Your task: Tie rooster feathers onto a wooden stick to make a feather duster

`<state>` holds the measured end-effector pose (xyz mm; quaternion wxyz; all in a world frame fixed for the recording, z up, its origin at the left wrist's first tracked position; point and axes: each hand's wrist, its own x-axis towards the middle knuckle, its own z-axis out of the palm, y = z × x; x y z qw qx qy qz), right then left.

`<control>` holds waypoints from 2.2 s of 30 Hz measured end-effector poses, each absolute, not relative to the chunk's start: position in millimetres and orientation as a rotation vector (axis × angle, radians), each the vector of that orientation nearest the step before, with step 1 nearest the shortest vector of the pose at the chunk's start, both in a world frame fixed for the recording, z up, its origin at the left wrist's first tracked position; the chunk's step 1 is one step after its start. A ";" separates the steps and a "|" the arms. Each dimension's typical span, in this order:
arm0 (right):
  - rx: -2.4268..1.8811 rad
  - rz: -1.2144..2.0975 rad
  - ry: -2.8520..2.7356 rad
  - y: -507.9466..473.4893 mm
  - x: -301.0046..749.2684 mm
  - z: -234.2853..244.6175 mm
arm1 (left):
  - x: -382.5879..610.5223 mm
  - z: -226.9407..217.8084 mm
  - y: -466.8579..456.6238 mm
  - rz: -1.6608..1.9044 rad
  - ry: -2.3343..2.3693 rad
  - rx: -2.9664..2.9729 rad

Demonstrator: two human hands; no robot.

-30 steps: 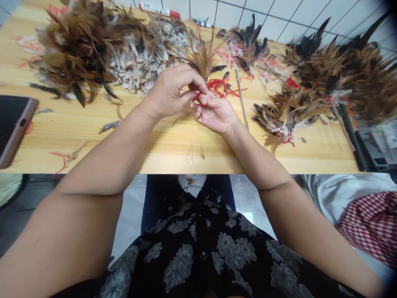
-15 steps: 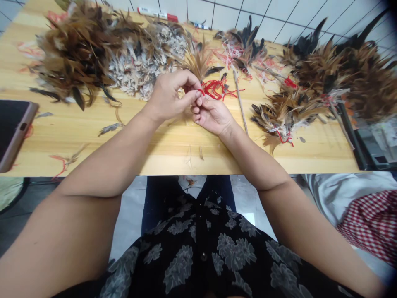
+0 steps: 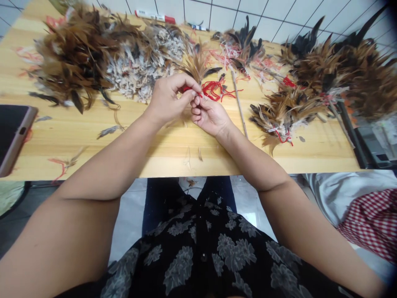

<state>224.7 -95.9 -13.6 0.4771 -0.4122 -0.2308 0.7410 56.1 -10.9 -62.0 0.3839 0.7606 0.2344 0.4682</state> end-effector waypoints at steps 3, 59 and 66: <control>-1.002 1.806 -0.521 -96.4 223.3 -10.9 | 54.0 -60.4 -11.2 1.142 0.575 1.926; -0.977 1.917 -0.247 -100.3 208.2 -2.9 | 78.6 -46.0 -38.0 1.202 0.912 1.555; -1.066 1.897 -0.382 -101.4 203.3 -7.4 | 80.1 -56.5 -30.0 1.153 0.918 1.524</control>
